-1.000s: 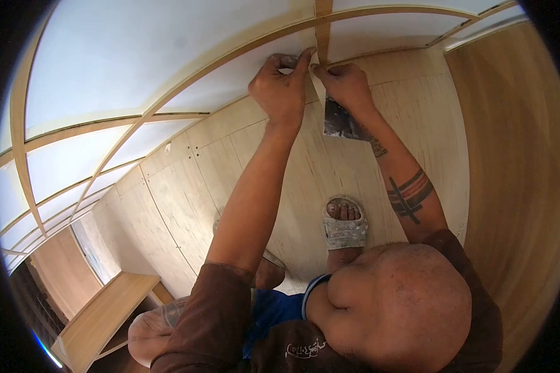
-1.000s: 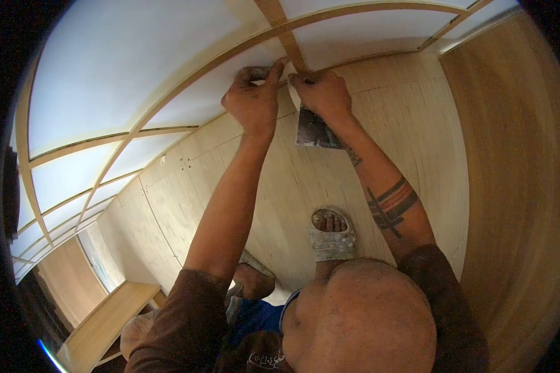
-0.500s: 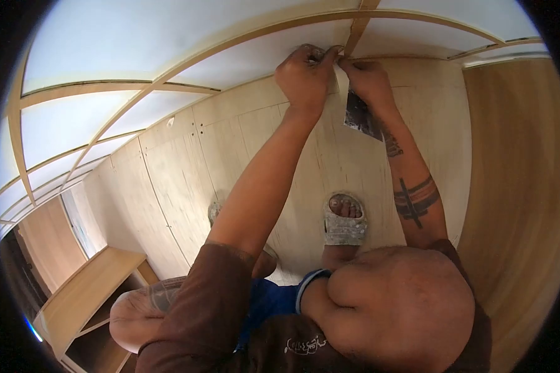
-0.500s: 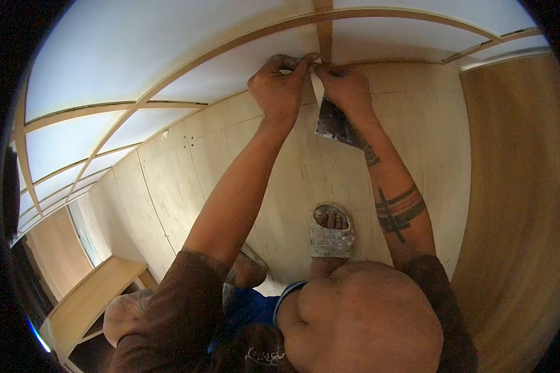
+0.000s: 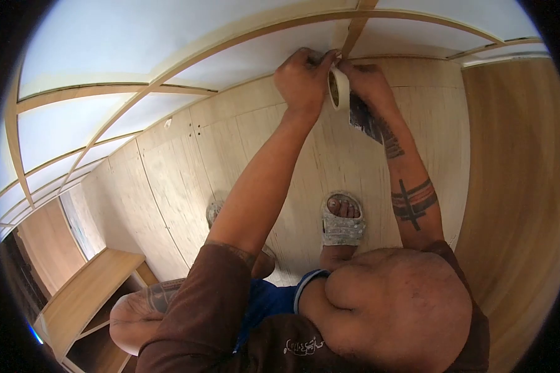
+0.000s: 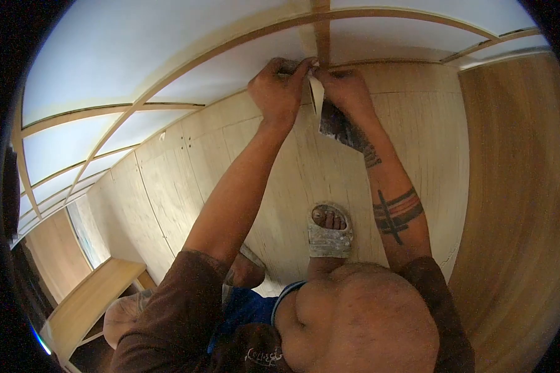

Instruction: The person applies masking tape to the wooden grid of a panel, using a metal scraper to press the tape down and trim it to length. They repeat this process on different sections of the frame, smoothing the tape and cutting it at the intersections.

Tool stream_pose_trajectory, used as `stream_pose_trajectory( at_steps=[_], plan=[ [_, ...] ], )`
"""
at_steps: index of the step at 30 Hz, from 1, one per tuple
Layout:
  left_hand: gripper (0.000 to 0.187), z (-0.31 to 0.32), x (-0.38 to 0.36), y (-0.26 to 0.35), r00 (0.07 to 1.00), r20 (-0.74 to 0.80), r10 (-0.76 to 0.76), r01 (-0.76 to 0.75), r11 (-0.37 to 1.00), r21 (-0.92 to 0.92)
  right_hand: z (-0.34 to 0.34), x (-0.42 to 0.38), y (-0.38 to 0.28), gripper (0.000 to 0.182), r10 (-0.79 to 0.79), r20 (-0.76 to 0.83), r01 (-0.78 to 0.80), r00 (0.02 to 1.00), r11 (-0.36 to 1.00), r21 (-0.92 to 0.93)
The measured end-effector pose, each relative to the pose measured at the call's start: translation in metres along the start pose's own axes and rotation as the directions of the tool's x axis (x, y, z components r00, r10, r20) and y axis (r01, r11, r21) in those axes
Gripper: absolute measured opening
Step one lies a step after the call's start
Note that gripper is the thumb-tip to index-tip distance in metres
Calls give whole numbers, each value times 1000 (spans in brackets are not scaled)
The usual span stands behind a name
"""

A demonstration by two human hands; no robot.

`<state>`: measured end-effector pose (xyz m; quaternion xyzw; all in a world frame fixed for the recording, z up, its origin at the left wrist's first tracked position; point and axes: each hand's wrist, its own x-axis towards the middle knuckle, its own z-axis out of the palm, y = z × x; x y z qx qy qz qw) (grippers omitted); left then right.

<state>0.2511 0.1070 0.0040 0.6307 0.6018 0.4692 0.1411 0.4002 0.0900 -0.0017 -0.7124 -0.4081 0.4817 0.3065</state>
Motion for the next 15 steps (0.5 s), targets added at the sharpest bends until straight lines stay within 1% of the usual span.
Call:
stream_pose_trajectory(
  at_steps=[1,2,3,5,6,8,9,11,13,15],
  plan=[
    [40,0,0,0,1000,0,2,-2,1000,-2,-1,-4,-4,61,8,17,-7,1000,999,-37],
    [42,-1,0,0,999,15,-34,34,999,-2,-2,-6,-7,63,16,34,-14,999,997,-75],
    [45,-1,-1,0,997,30,-70,70,998,0,-2,-3,-3,63,16,34,-14,999,997,-74],
    [45,-1,-1,0,998,19,-65,65,998,-14,2,3,8,67,74,19,-73,997,996,-53],
    [45,0,-2,-1,998,9,-59,59,998,-29,3,2,10,67,75,19,-74,997,996,-51],
    [45,1,-4,-4,997,28,-68,68,998,-11,4,1,12,70,-26,11,26,1000,999,-27],
    [46,0,-4,-3,996,43,-80,79,997,8,3,1,10,70,-26,8,26,1000,999,-26],
    [46,0,-5,-2,997,28,-73,73,997,-5,3,0,6,70,66,43,-63,997,997,-49],
    [46,1,-5,-4,998,12,-68,68,998,-16,3,2,8,70,51,34,-50,998,998,-40],
    [45,2,-2,-5,1000,4,-13,13,1000,7,4,3,7,69,36,24,-36,999,999,-31]
  ],
)
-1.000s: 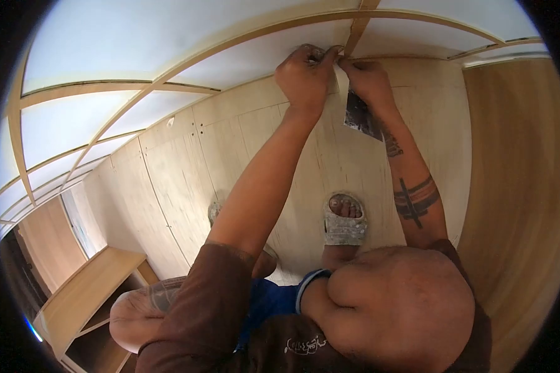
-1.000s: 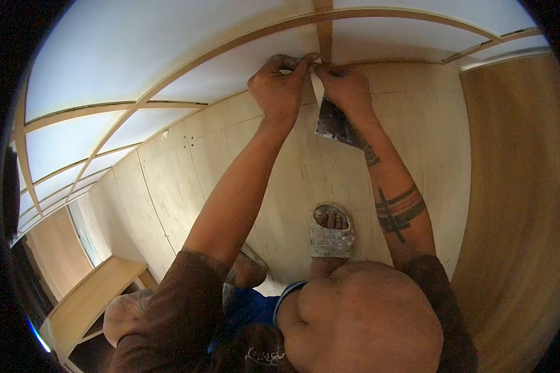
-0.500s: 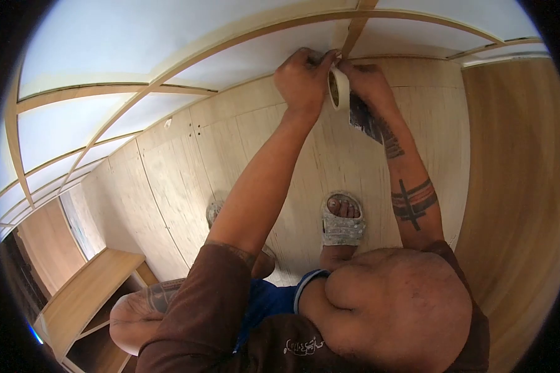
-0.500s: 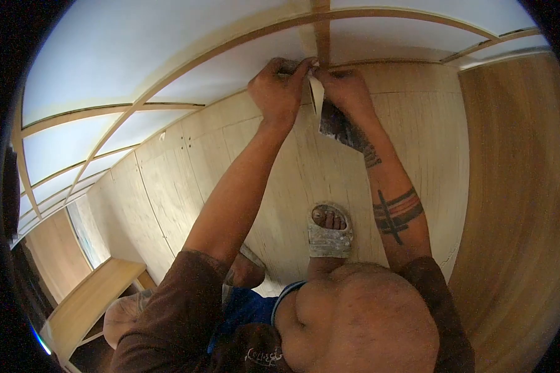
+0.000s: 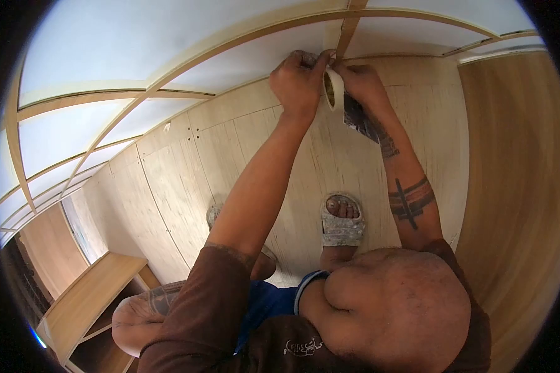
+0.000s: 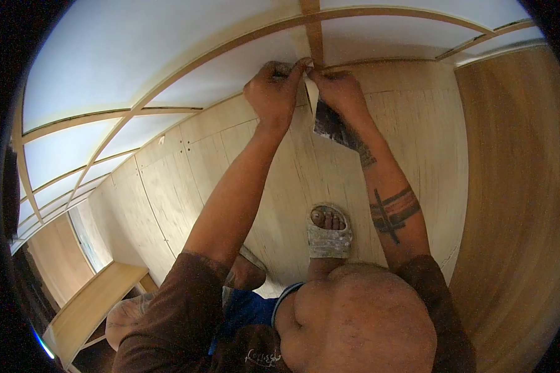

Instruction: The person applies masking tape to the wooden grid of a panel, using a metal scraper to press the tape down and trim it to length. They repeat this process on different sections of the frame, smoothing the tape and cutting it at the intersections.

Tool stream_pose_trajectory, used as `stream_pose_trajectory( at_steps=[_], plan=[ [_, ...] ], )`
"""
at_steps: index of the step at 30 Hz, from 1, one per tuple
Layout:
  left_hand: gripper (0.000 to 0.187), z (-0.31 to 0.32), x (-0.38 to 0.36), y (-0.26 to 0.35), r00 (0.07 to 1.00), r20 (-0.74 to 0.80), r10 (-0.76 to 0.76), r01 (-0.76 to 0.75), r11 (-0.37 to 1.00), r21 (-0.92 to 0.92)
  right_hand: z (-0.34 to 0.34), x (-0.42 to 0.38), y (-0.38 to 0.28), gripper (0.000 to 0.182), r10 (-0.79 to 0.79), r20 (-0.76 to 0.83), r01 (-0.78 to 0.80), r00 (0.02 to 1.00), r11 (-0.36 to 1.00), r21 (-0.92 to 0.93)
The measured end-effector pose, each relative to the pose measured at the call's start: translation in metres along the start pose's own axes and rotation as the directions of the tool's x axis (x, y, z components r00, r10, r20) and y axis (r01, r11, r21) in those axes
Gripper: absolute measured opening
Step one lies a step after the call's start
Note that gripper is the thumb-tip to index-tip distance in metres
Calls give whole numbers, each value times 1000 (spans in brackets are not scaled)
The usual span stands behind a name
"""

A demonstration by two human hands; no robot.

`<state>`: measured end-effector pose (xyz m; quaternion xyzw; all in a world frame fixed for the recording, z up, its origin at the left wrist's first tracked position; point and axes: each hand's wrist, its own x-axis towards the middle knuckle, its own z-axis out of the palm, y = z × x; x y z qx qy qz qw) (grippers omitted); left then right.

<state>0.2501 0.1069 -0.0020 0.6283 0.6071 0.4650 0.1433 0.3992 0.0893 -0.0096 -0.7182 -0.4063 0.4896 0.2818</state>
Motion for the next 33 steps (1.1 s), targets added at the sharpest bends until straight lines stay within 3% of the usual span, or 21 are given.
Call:
stream_pose_trajectory(
  at_steps=[6,8,30,33],
  plan=[
    [43,1,1,3,999,-1,-33,33,999,-18,1,6,3,67,-70,-2,70,998,993,90],
    [43,2,1,3,1000,-6,-24,24,999,-23,0,4,-3,64,10,-7,-9,1000,999,45],
    [50,2,4,7,998,6,-70,70,997,28,0,-2,-6,57,-56,-36,55,998,998,-10],
    [51,3,3,6,997,1,-81,81,997,5,3,4,2,58,-156,-58,159,986,986,48]
  ],
)
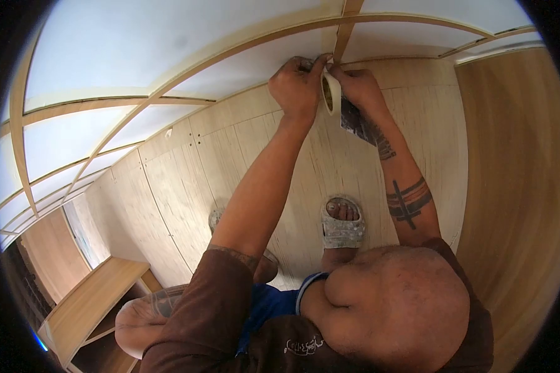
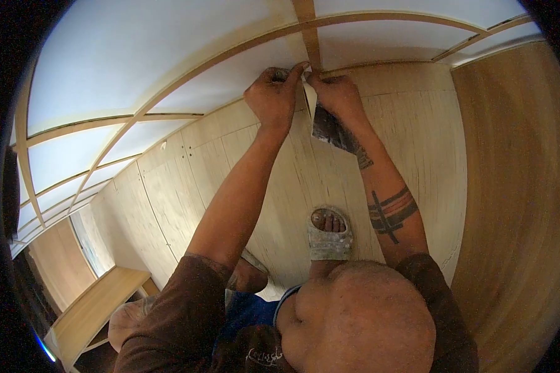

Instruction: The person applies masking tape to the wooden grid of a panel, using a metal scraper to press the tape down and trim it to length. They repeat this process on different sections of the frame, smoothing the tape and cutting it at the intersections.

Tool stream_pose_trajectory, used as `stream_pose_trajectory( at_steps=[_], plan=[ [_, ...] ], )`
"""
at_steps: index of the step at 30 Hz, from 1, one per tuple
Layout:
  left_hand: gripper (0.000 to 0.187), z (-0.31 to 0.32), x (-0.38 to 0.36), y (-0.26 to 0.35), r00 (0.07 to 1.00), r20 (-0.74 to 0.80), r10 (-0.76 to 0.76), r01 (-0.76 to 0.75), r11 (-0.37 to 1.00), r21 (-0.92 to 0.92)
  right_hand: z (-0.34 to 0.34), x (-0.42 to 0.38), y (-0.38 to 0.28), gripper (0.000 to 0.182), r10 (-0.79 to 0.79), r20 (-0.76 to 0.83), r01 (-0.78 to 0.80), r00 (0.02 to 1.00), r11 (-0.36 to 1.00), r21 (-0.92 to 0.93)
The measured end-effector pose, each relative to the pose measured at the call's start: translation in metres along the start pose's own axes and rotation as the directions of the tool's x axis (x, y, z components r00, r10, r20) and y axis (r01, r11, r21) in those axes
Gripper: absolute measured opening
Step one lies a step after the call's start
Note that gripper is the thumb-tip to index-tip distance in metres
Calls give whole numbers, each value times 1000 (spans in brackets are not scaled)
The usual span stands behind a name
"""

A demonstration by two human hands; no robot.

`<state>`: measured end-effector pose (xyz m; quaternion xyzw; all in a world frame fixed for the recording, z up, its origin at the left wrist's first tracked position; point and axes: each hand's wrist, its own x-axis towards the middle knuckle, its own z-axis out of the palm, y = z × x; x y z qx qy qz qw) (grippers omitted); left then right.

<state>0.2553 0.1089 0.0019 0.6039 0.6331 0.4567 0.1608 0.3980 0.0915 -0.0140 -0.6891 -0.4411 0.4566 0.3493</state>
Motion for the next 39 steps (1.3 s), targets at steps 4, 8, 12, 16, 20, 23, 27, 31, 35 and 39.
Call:
stream_pose_trajectory(
  at_steps=[4,8,12,16,20,23,27,31,35,39],
  plan=[
    [50,0,-1,-1,1000,0,1,-1,999,51,-5,0,-3,60,155,42,-151,987,985,-81],
    [49,-2,-1,-2,1000,-1,30,-29,999,38,-5,-6,-6,63,177,57,-176,983,984,-21],
    [49,0,-2,1,1000,7,3,-3,1000,25,-1,2,1,65,73,27,-72,997,997,-37],
    [49,2,-1,-1,999,-31,41,-40,999,29,-1,4,1,63,130,33,-128,991,990,-63],
    [42,1,-2,-1,999,-11,36,-36,999,17,-1,4,-3,58,181,48,-181,982,983,-19],
    [41,4,-1,-5,999,-8,45,-45,998,42,2,8,5,54,56,-1,-56,998,998,20],
    [43,6,-2,-11,994,-20,110,-109,993,49,1,11,0,54,-11,6,11,1000,999,34],
    [42,7,-1,-14,994,0,108,-108,992,71,0,13,-3,51,-5,28,3,1000,998,67],
    [42,6,0,-12,996,-9,88,-87,994,65,1,14,-1,51,-40,-3,40,999,999,15],
    [44,4,1,-11,994,4,108,-108,992,67,2,16,0,54,15,8,-15,1000,999,-46]
  ],
)
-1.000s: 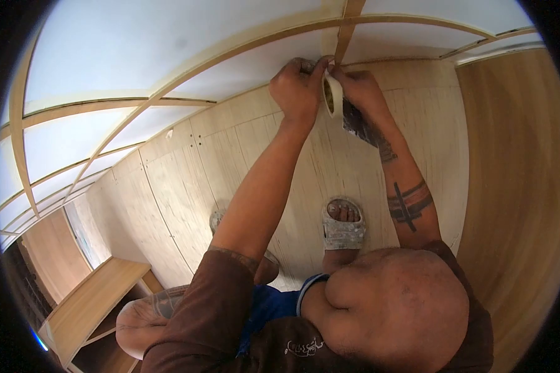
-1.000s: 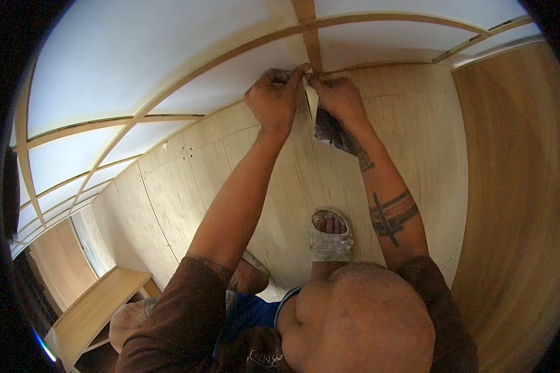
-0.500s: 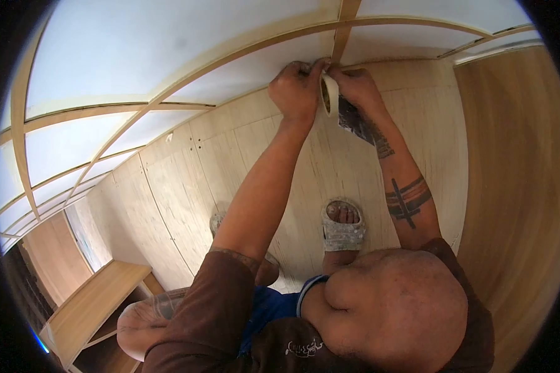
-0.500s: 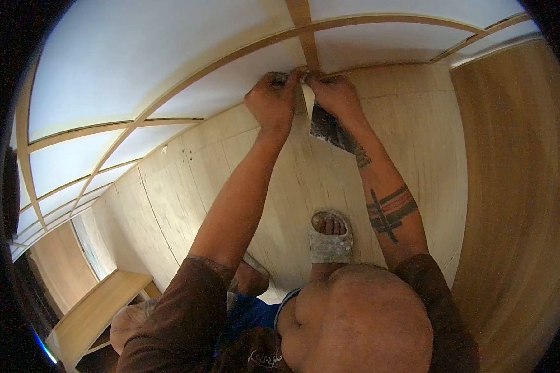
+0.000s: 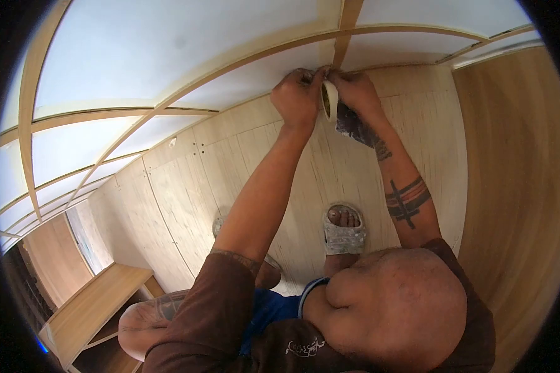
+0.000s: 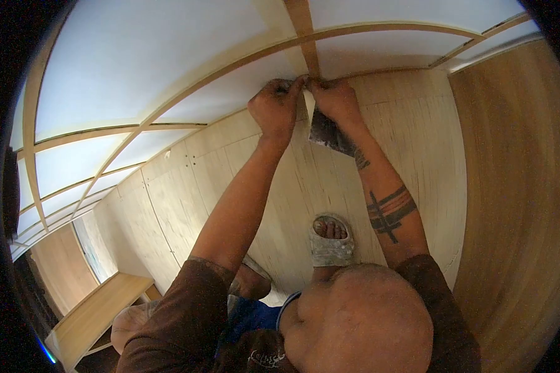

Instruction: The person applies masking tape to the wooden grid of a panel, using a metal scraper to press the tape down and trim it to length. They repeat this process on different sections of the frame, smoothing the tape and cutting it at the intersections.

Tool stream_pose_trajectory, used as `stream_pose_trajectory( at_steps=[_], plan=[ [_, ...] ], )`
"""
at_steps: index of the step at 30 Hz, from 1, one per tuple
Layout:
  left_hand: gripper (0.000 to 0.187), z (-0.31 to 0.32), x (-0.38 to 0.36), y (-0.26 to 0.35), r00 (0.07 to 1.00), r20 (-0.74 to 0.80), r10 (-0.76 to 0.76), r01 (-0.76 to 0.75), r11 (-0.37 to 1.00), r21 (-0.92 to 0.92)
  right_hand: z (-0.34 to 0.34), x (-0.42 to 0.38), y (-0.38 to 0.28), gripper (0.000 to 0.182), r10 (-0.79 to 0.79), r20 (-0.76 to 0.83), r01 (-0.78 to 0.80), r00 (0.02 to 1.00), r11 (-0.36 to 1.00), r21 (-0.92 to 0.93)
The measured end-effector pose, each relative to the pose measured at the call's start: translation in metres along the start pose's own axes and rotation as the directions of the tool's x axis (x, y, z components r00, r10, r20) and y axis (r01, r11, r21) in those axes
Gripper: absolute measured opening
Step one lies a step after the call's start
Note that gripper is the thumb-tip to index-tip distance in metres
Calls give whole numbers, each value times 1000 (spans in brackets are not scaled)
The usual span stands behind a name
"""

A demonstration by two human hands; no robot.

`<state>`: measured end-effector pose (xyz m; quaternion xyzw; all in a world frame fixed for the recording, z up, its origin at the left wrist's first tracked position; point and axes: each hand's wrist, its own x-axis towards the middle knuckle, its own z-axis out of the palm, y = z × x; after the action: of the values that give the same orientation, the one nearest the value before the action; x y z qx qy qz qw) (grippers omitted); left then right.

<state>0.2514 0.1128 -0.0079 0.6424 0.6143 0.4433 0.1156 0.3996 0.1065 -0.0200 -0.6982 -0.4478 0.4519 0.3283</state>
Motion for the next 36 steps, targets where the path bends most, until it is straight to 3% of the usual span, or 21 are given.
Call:
stream_pose_trajectory(
  at_steps=[12,14,16,19,21,23,27,30,36],
  plan=[
    [42,-4,-1,-3,999,39,-27,30,997,-71,0,-13,-7,55,18,-16,-18,1000,1000,12],
    [41,-6,0,-2,999,44,-7,8,1000,-30,-1,-14,-8,57,140,-25,-141,990,986,-87],
    [41,-7,1,1,999,52,12,-12,1000,10,0,-16,-8,59,126,-30,-127,992,990,-62],
    [42,-8,-1,2,993,93,-71,75,997,-37,1,-16,-4,61,106,-24,-107,994,994,-20],
    [44,-9,0,2,999,46,7,-5,999,-40,0,-16,-3,62,100,-23,-100,995,995,-3],
    [44,-10,0,2,998,54,16,-13,999,-50,0,-18,-4,64,103,-13,-104,995,992,-75],
    [46,-7,-4,-5,998,22,60,-58,996,-71,0,-20,1,66,172,10,-172,985,985,-31],
    [46,-11,-3,1,998,37,56,-56,998,6,0,-14,4,67,162,46,-163,986,987,17],
    [46,-4,-2,-1,1000,10,27,-27,998,-54,1,-7,2,64,100,2,-100,995,995,17]
  ],
)
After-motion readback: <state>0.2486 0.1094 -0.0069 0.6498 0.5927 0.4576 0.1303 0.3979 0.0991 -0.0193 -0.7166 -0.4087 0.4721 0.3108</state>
